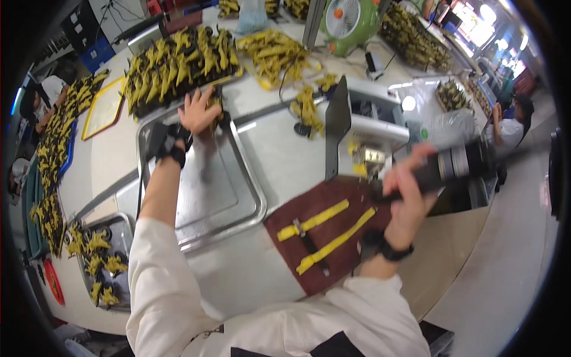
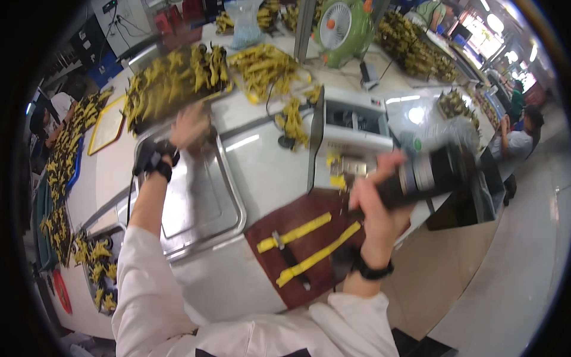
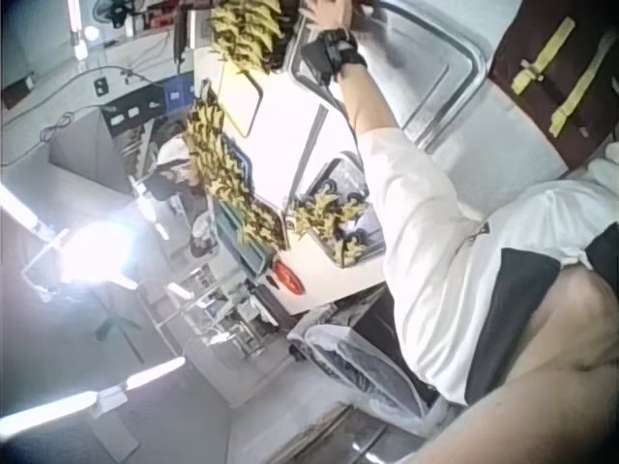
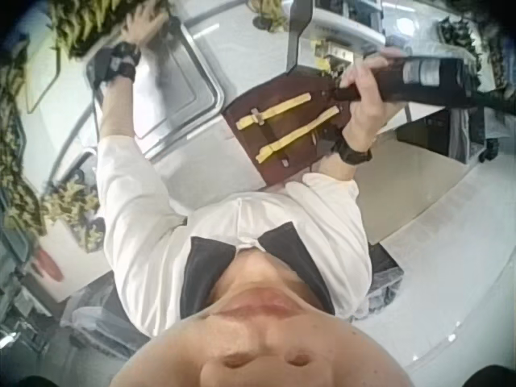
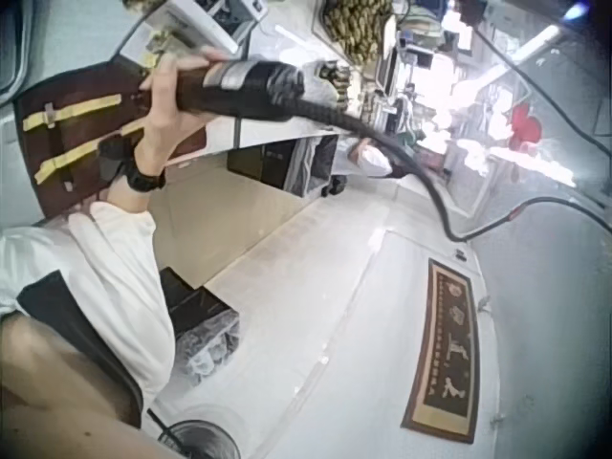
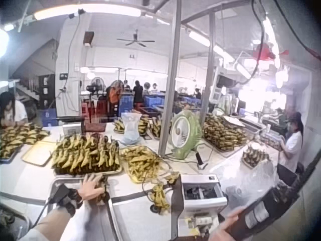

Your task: Assembling small yellow plastic components using a handheld electric tool on a production line.

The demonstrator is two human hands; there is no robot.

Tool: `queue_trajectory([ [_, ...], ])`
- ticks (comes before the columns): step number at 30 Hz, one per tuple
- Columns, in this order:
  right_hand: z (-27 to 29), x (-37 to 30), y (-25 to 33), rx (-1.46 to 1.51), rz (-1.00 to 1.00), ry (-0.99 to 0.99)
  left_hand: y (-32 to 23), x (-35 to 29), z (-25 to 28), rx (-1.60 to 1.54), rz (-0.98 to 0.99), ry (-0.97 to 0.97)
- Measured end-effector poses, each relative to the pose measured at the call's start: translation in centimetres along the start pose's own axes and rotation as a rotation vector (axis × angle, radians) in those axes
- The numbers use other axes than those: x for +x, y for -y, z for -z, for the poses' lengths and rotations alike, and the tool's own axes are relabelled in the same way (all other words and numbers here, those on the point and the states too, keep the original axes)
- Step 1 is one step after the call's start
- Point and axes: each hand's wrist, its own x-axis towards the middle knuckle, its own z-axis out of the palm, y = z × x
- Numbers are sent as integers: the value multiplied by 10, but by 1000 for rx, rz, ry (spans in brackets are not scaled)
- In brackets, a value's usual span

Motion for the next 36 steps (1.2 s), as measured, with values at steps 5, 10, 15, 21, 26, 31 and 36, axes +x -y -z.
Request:
queue_trajectory([
  [5, 31, -17, 16, 244, 170, -45, -14, -33, 9, -200, -170, -86],
  [10, 32, -4, 18, 351, 164, -17, -37, -62, 18, -262, -363, -616],
  [15, 47, -15, 26, 404, 183, 68, -170, -207, 36, -1029, -259, -66],
  [21, 46, -24, 25, 384, 160, 134, -215, -292, -34, -165, -396, -63],
  [26, 46, -44, 12, 248, 110, 260, -201, -300, -15, -246, -557, 68],
  [31, 34, -55, -3, 246, 66, 348, -197, -309, -33, -228, -536, 196],
  [36, 32, -51, -15, 180, 80, 492, -199, -311, -31, -237, -520, 144],
])
